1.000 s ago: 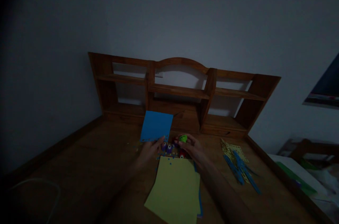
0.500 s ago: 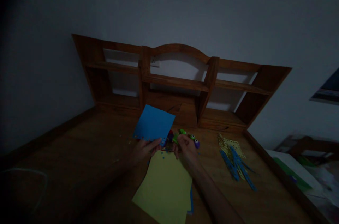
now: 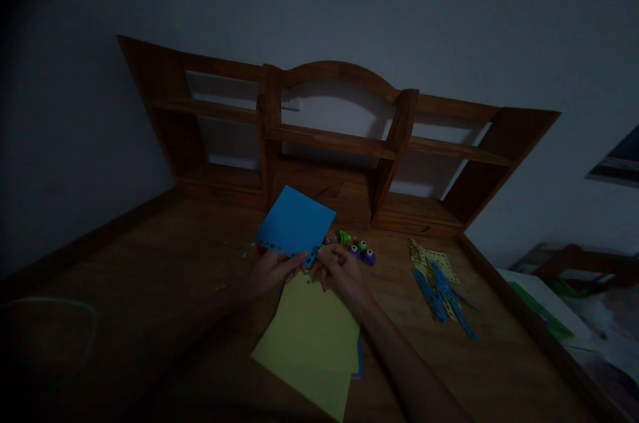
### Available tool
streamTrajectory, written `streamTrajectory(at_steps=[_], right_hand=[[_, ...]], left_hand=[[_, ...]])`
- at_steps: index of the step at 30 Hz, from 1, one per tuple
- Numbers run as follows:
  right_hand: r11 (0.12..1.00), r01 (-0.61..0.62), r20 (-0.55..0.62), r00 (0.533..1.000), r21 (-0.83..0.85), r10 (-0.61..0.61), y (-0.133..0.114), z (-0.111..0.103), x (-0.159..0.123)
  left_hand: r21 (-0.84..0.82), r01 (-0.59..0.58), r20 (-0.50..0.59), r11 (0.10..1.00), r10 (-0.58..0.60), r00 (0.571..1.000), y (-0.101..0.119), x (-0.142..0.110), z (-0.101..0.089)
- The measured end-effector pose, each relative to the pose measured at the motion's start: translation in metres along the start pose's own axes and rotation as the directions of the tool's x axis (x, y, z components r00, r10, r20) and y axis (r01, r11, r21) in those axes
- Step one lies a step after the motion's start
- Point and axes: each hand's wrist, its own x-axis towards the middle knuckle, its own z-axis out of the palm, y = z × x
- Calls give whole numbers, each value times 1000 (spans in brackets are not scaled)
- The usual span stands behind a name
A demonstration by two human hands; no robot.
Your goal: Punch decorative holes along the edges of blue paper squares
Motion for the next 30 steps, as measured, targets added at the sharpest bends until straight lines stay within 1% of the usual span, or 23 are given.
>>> streamTrajectory(at_steps=[3,7,11,14,20,26,28,30], right_hand=[[1000,-11,-9,1000,-6,11,-3,1,-1],[1000,-22,-26,999,13,22,-8,4,-2],[999,-33,-44,998,16,33,-9,6,-2],[1000,-28,-33,999,2,28,-11,6,-2],[999,-27,-69,997,-31,24,-16,8,-3],[998,-61,-29,998,8,61,-16,9,-3],[998,-69,-11,998,14,69,-15,10,-4],[998,-68,8,998,9,68,-14,10,-4]], left_hand=[[28,-10,-31,1000,10,999,-1,1,-1],[13,-39,-47,999,40,998,-4,2,-2],[28,-42,-34,999,43,999,-10,4,-2],[26,-41,-37,999,42,998,-12,4,-2],[43,-34,-6,999,34,999,-6,2,-3],[58,-31,-40,998,33,999,-9,2,-2],[71,-41,-35,997,43,998,-9,2,-3],[90,-47,-6,995,48,999,-7,2,-3]])
